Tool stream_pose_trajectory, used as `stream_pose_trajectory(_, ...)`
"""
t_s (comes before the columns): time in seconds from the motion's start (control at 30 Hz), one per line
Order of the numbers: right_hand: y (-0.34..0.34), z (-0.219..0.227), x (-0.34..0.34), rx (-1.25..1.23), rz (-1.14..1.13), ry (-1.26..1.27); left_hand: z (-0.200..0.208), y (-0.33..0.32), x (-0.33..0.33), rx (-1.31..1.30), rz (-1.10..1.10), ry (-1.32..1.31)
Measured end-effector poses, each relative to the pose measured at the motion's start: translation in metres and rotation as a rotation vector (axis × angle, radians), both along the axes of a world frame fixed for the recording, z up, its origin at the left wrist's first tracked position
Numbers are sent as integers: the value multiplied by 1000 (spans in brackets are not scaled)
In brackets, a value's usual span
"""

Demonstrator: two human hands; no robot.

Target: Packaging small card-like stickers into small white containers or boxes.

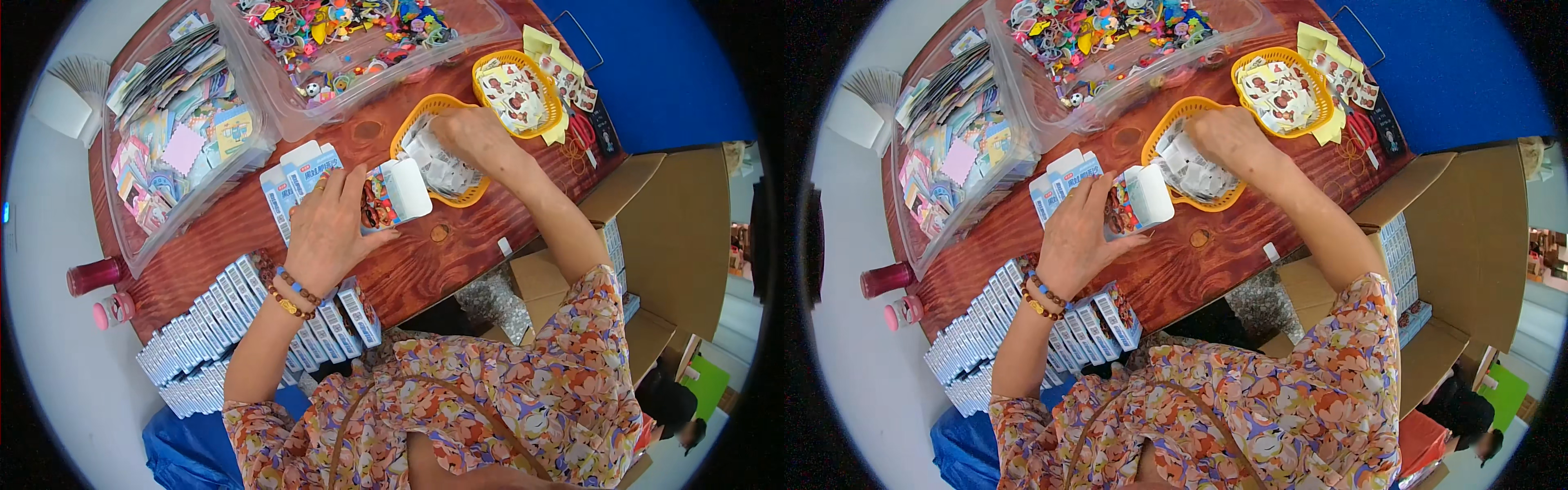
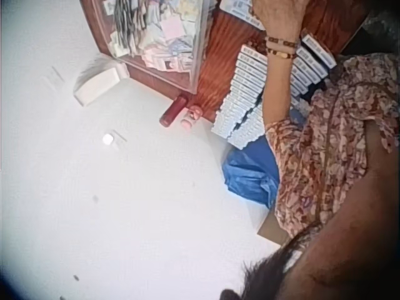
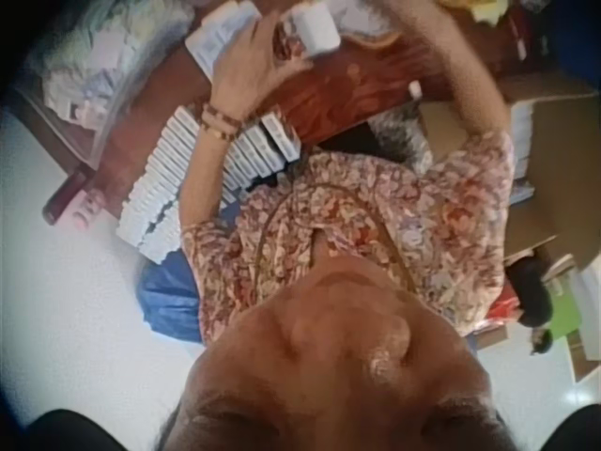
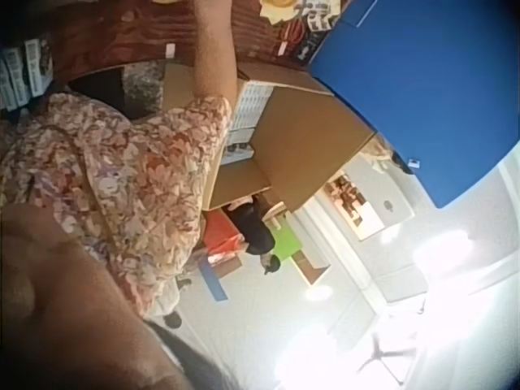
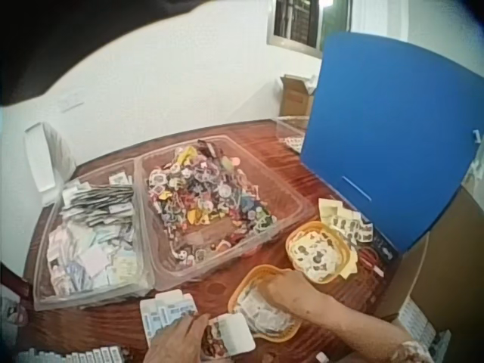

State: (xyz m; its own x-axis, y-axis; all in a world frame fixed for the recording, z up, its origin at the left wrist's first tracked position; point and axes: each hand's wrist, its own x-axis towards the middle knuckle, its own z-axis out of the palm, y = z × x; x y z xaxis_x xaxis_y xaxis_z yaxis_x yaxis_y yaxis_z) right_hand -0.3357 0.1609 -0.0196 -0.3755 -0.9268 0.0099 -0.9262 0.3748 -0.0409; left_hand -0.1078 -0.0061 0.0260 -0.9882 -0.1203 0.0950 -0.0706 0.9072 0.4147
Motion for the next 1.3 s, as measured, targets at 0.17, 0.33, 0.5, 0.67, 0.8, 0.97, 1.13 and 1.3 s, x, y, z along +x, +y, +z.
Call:
stream_pose_trajectory(0.17, 16, 24, -3, -363, -189, -474, -1, -2, -1, -25, 24, 19)
stream_pose_trajectory(0.33, 17, 72, 12, -473, -243, -1231, 8, 6, -15, -166, 113, 112)
stream_pose_trajectory(0.5, -5, 90, 39, -325, -83, -923, 10, 15, -22, -167, 107, 144)
stream_pose_trajectory(0.67, -16, 86, 54, -456, 67, -501, 7, 13, -19, -114, 158, 136)
stream_pose_trajectory(0.8, -21, 103, 63, -242, 123, -568, 7, 6, -17, -21, 178, 75)
stream_pose_trajectory(0.97, -40, 109, 27, -498, -102, -1158, 3, -5, -15, 100, 197, 98)
stream_pose_trajectory(1.13, -103, 68, -98, -255, 57, -268, 3, -12, -10, 168, 110, 110)
stream_pose_trajectory(1.3, -161, 66, -111, 536, -95, -254, 6, -24, 6, 201, 102, 2)
